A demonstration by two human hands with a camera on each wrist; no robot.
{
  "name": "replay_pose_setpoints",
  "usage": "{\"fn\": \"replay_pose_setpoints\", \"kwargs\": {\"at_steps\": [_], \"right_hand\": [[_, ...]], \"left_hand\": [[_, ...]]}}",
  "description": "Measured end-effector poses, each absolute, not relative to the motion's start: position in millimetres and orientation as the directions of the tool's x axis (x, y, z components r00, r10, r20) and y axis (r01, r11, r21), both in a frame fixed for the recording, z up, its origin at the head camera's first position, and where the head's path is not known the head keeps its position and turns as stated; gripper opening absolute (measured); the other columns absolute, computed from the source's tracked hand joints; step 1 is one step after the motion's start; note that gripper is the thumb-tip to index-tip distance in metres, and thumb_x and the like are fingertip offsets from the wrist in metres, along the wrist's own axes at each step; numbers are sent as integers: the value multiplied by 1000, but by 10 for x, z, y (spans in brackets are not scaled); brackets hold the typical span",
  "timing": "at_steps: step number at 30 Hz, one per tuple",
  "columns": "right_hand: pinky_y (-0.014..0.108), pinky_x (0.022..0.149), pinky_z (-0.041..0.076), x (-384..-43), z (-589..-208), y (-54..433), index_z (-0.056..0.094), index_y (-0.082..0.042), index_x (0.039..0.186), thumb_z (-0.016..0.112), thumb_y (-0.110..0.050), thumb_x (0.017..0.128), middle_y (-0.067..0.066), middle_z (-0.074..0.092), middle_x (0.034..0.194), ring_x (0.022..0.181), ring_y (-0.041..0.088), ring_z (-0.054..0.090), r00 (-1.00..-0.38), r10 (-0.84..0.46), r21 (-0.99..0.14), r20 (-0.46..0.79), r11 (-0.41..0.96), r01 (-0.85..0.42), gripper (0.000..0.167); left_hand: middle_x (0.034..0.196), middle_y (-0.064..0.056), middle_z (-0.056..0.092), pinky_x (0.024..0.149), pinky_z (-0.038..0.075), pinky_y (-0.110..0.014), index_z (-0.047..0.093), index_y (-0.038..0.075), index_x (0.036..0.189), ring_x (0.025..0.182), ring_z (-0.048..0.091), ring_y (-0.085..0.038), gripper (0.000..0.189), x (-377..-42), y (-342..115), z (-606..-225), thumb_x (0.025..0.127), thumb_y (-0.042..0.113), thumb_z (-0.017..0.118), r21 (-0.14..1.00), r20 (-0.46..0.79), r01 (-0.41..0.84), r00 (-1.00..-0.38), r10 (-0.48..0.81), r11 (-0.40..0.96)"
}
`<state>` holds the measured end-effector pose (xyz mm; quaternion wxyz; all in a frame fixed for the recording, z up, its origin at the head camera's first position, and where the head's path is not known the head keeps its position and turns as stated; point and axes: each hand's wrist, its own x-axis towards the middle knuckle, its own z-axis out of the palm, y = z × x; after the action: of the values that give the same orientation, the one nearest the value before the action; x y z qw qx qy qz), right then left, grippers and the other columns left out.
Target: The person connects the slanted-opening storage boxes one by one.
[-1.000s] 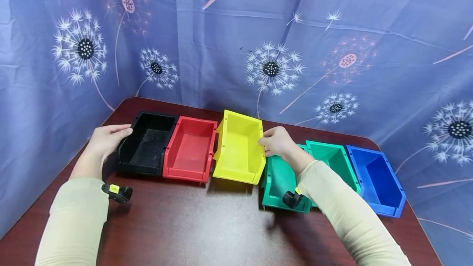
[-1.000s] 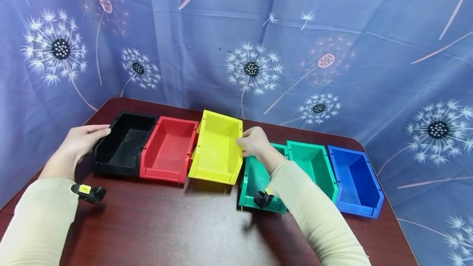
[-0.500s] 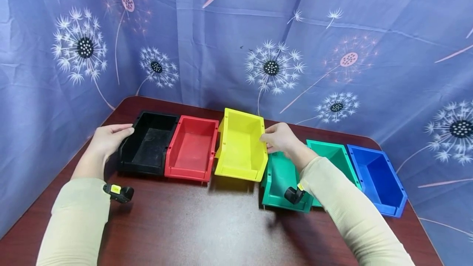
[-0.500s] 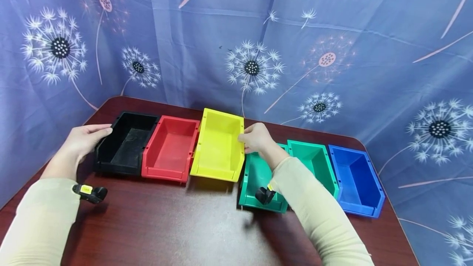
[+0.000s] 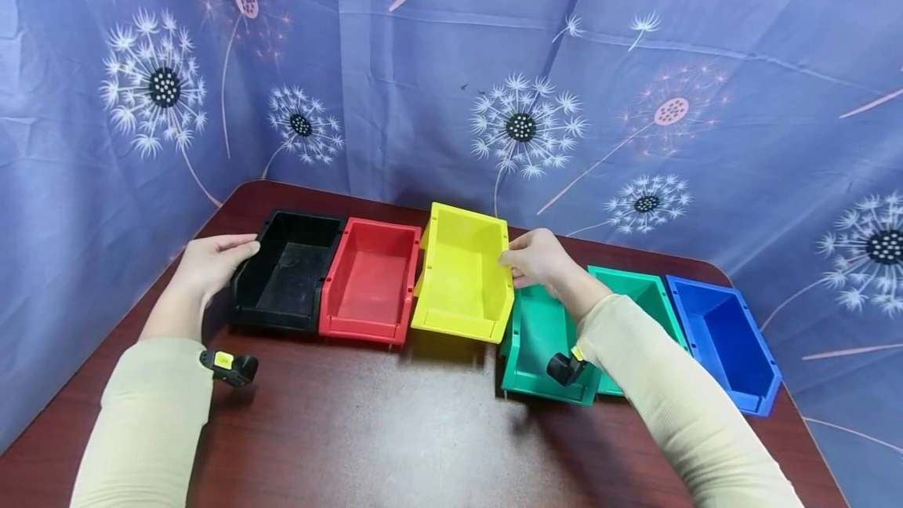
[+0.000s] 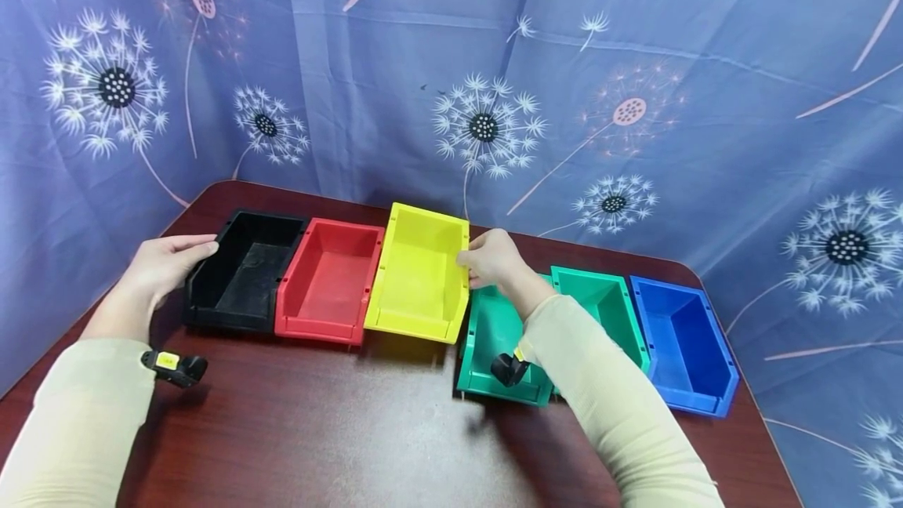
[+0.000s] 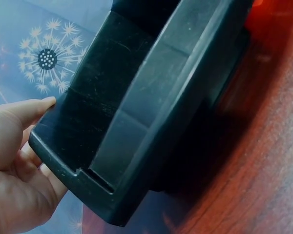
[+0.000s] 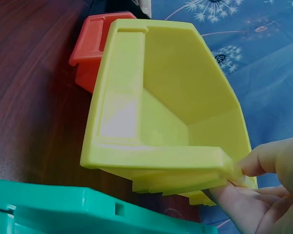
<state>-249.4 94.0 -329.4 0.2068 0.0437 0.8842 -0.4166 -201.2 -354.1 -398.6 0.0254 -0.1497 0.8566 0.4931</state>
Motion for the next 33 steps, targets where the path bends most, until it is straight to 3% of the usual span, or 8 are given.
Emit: {"fn": "replay_pose_setpoints", "kwargs": {"at_steps": [4, 9, 13, 16, 19, 23, 27, 33], "right_hand": [[35, 76, 59, -2491, -3242, 919, 56, 5, 127, 61, -15, 90, 21, 63, 116, 88, 24, 66, -919, -113, -691, -379, 695, 200, 42], [33, 71, 59, -2522, -3113, 871, 68, 5, 105, 60, -13, 88, 20, 68, 108, 80, 22, 68, -931, -139, -625, -337, 773, 110, 26], [33, 68, 59, -2511, -3065, 840, 70, 3, 92, 63, -22, 88, 12, 69, 81, 71, 23, 69, -943, -146, -580, -300, 812, 59, 27], [36, 67, 58, -2481, -3087, 810, 61, -3, 75, 65, -40, 86, 1, 53, 55, 65, 28, 68, -947, -156, -566, -282, 824, 32, 39], [39, 66, 57, -2455, -3130, 789, 49, -9, 68, 63, -52, 83, -3, 39, 47, 63, 29, 68, -948, -163, -565, -272, 825, 20, 48], [34, 63, 58, -2462, -3188, 803, 58, -4, 87, 59, -45, 89, 4, 50, 58, 64, 27, 68, -953, -168, -581, -251, 814, 10, 40], [33, 62, 59, -2519, -3236, 836, 57, 2, 123, 54, -24, 94, 16, 66, 92, 69, 24, 70, -955, -178, -610, -238, 792, 5, 38], [34, 61, 59, -2580, -3241, 880, 55, 1, 129, 50, -14, 94, 21, 66, 109, 71, 22, 69, -947, -176, -634, -269, 773, 36, 38]], "left_hand": [[149, -23, 34, 109, 28, -59, 45, 7, 140, 138, 29, -41, 61, -2020, -3538, -3980, 94, 47, 50, 836, -210, -294, -951, -226, 462], [148, -23, 35, 109, 30, -57, 44, 7, 140, 137, 31, -39, 61, -2030, -3527, -3981, 94, 46, 50, 846, -211, -291, -952, -221, 446], [148, -23, 37, 108, 33, -55, 44, 7, 141, 133, 36, -36, 61, -2029, -3512, -3995, 94, 47, 49, 851, -222, -297, -951, -215, 434], [147, -22, 38, 107, 35, -54, 44, 8, 141, 129, 38, -34, 61, -2021, -3504, -3998, 94, 47, 49, 847, -224, -299, -951, -215, 439], [147, -22, 38, 107, 35, -54, 45, 8, 140, 130, 37, -34, 61, -2016, -3502, -3987, 94, 47, 49, 845, -215, -294, -951, -221, 446], [148, -23, 36, 109, 31, -56, 45, 6, 140, 134, 34, -36, 61, -2007, -3501, -3962, 94, 46, 50, 848, -212, -291, -952, -220, 442], [148, -23, 36, 110, 30, -56, 45, 5, 140, 135, 33, -37, 61, -1996, -3488, -3947, 94, 45, 50, 853, -211, -291, -952, -223, 434], [148, -23, 35, 110, 30, -56, 46, 4, 139, 137, 31, -38, 59, -1990, -3457, -3943, 94, 43, 51, 855, -207, -287, -952, -224, 432]]}}
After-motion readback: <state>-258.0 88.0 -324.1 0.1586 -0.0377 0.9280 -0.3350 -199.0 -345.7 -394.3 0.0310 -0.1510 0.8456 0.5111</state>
